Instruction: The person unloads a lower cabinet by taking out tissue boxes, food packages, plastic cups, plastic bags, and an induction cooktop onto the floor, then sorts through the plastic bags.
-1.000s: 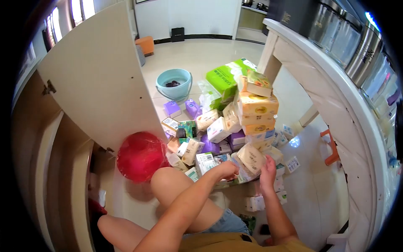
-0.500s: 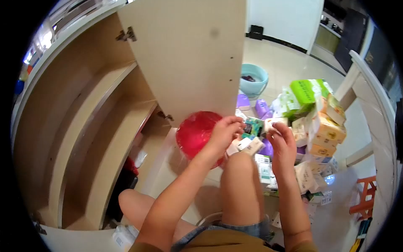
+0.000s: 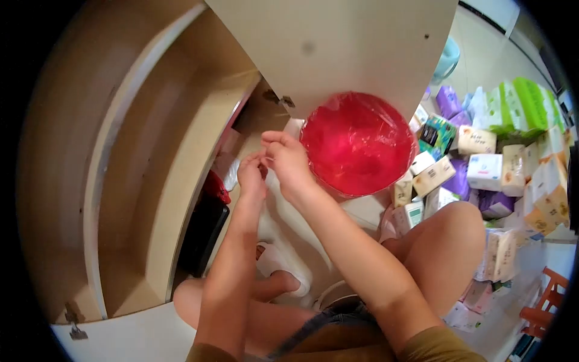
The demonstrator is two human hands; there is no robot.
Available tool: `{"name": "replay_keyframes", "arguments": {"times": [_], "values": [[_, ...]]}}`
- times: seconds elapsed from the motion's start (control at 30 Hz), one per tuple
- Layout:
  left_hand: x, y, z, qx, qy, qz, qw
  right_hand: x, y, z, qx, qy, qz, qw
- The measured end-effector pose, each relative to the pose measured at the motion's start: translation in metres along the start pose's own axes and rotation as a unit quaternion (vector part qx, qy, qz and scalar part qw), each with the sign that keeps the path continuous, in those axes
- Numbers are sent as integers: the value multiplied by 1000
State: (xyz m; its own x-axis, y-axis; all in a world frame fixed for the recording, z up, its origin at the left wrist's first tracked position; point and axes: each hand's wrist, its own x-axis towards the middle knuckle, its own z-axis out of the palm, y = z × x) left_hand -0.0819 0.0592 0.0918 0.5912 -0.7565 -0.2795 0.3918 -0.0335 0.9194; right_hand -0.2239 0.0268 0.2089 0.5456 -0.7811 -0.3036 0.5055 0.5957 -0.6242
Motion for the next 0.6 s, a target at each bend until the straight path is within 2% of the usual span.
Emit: {"name": "replay_keyframes", "arguments": {"times": [0.03, 0.07, 0.17, 0.23, 0.27, 0.4, 0.47, 0.53, 0.6], "values": [[-4, 1, 4, 12, 96, -9, 995, 7, 17, -6, 9, 6, 18, 1000], [9, -12, -19, -10, 66, -20, 998, 14, 33, -11, -9, 17, 37, 999], [31, -25, -51, 23, 67, -35, 997, 29, 72, -29, 1, 29, 85, 996], [33, -15, -41, 63, 164, -14, 984, 36, 87, -38, 14, 37, 69, 997], [40, -13, -42, 70, 171, -20, 982, 38, 93, -42, 19, 40, 79, 996], [82, -20, -63, -20, 232, -34, 972, 45, 110, -52, -34, 53, 130, 989], [104, -23, -73, -111, 280, -86, 950, 48, 112, -54, -73, 70, 168, 981], [127, -29, -90, -156, 293, -84, 939, 49, 116, -54, -79, 87, 178, 977], [148, -29, -101, -202, 303, -84, 928, 47, 117, -56, -105, 53, 184, 976]]}}
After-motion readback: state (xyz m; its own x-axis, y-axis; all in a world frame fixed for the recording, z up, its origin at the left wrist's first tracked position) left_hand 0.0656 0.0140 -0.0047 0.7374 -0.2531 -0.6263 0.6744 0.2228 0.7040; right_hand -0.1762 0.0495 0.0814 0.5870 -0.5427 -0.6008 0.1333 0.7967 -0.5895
